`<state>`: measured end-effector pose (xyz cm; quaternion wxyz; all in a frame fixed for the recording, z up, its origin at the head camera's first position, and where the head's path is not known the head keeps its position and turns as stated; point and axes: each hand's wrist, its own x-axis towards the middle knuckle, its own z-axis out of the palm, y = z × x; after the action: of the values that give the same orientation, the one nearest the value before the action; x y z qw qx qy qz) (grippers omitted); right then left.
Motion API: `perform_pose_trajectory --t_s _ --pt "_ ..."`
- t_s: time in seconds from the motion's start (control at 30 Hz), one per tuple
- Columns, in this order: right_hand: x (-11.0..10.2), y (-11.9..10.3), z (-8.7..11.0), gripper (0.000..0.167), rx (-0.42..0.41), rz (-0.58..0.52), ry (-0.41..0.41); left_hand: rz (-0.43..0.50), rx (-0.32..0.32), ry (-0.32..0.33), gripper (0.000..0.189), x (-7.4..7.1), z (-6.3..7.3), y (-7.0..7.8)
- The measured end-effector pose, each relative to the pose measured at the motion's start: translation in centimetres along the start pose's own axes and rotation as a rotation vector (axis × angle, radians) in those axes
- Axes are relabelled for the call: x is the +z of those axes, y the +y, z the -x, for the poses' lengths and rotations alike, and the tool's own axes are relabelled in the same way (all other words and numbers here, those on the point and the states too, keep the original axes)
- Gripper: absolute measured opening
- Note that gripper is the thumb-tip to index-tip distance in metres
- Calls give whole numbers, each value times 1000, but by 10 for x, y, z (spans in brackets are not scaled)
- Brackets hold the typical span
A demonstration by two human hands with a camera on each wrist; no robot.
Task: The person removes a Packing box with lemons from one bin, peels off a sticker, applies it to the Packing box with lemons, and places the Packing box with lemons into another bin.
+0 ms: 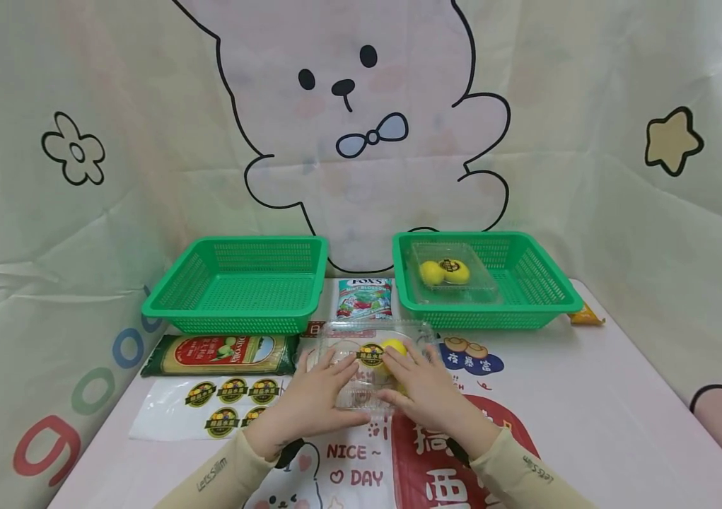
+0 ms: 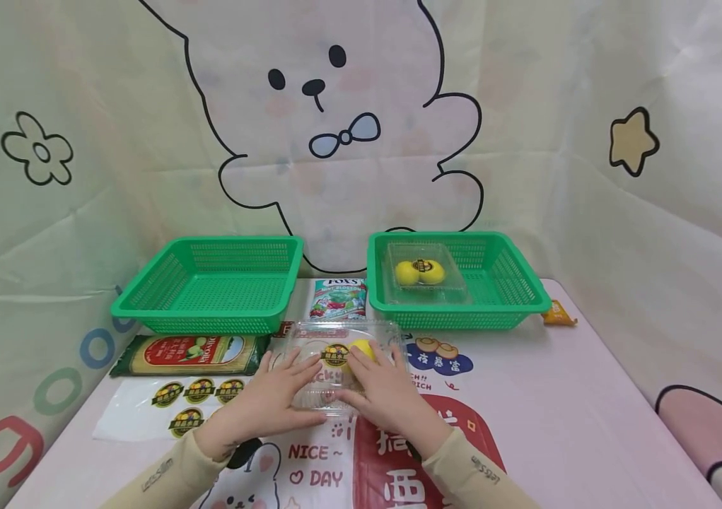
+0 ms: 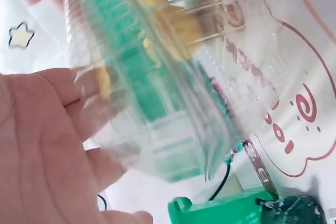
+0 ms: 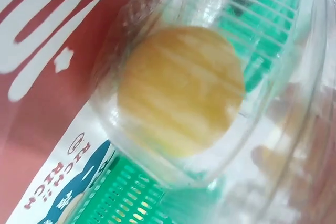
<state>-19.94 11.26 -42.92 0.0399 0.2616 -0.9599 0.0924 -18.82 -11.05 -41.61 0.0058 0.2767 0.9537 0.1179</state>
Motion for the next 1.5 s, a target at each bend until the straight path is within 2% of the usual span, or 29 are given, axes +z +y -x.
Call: perform_pose_trajectory --t_s 0.1,0.2,0.3,0.33,0.4,0.5,0.57,0.73,0.87,1.07,1.23,1.5 --pt "-3 8 3 58 -16 -71 54 120 -23 82 72 -3 5 -4" --pt "-7 17 6 47 2 -160 171 281 -89 243 57 -5 10 -8" --pt "-11 26 9 40 92 -313 274 442 -188 409 49 -4 13 -14" --pt "-12 28 10 40 140 -374 292 500 -225 444 49 -3 13 -16" --pt "-15 33 12 40 243 -498 294 609 -307 468 50 -2 13 -20" --pt "-19 38 16 48 386 -672 243 756 -423 433 53 -1 13 -25" --pt "-20 41 17 54 462 -763 199 826 -490 379 56 1 14 -27" --pt "-20 43 21 63 574 -896 86 982 -572 268 59 7 14 -27" --pt "-17 46 22 67 633 -961 15 1081 -595 242 57 13 13 -28" --pt "-10 50 21 66 709 -1100 -35 1189 -593 223 52 18 11 -28" --pt "-7 52 21 62 728 -1152 -51 1198 -595 231 51 16 11 -26" --pt "-10 51 21 54 729 -1148 -52 1177 -612 252 54 14 14 -24"
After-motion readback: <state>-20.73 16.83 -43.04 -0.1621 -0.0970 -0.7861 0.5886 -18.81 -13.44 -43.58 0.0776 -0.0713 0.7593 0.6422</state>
